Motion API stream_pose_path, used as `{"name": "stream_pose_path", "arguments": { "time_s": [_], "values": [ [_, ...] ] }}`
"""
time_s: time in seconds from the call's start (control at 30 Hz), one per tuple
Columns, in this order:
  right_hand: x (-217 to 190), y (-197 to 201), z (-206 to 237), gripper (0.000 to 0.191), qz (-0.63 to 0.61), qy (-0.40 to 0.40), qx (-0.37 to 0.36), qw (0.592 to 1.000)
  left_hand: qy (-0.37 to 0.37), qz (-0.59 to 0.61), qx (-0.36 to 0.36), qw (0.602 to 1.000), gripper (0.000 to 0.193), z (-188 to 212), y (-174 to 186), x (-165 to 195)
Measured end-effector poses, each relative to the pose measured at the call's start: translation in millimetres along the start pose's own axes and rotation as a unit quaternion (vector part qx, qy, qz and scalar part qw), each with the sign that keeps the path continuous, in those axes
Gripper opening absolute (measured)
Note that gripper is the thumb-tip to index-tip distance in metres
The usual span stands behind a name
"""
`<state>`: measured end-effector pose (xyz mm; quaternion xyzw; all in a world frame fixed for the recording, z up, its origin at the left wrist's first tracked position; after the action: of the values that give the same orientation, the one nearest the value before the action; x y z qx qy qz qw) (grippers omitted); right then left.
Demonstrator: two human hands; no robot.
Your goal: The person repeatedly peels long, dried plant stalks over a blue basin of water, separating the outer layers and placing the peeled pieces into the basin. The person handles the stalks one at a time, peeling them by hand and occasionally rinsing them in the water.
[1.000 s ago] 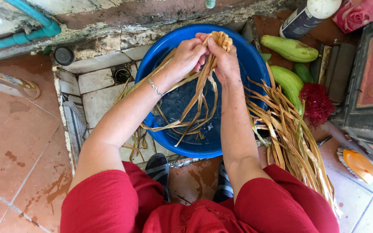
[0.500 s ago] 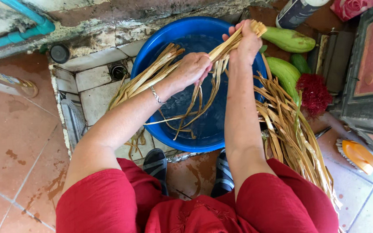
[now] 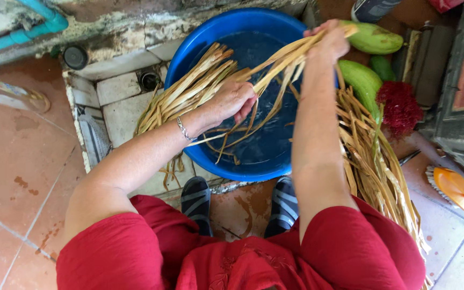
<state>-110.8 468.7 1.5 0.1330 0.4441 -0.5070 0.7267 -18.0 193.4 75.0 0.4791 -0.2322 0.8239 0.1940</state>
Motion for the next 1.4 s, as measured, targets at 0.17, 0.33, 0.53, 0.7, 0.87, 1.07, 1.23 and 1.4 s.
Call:
{"name": "stream_pose_path", "arguments": {
  "time_s": [0.17,0.33,0.53,0.7,0.87,1.07,1.23,1.4],
  "values": [
    [-10.0,19.6,-20.9,0.017,0.008,0.017,0.051,0.999,0.019,0.027,-0.021,0.999,0.031,16.8,-2.8,-4.6],
    [-25.3,42.7,-45.5,0.021,0.008,0.03,0.089,0.996,0.017,-0.009,-0.036,0.999,0.031,36.0,-2.2,-4.3],
    [-33.1,75.7,-64.1,0.021,0.017,0.045,0.121,0.992,0.07,-0.033,-0.018,0.997,0.032,58.7,10.6,-23.7],
    [-42.9,93.7,-76.6,0.017,0.012,0.069,0.129,0.989,0.096,-0.087,-0.014,0.992,0.032,82.4,26.5,-43.4],
    [-47.8,111.8,-78.9,0.021,0.014,0.07,0.166,0.984,0.108,-0.128,-0.015,0.986,0.035,113.4,50.2,-61.3],
    [-45.5,110.6,-84.5,0.02,0.025,0.104,0.148,0.983,0.125,-0.162,-0.009,0.979,0.036,134.1,90.5,-96.7],
    [-34.3,98.7,-96.6,0.019,0.083,0.116,0.13,0.981,0.148,-0.162,-0.022,0.975,0.034,140.1,129.8,-148.4],
    [-28.5,58.9,-85.3,0.009,0.277,0.201,0.112,0.933,0.159,-0.362,-0.087,0.914,0.029,125.3,158.1,-182.9]
  ]
}}
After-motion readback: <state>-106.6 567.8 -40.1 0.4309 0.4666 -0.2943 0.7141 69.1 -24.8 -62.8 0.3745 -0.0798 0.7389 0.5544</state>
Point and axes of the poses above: each hand's wrist, its own z-axis away from the middle knuckle, its own y-axis out of the back of the hand, x = y × z, the point moved 10 cm from there along -z, towards the middle knuckle, and after that the axes turned 12 degrees about z, right-handed, at the moved point
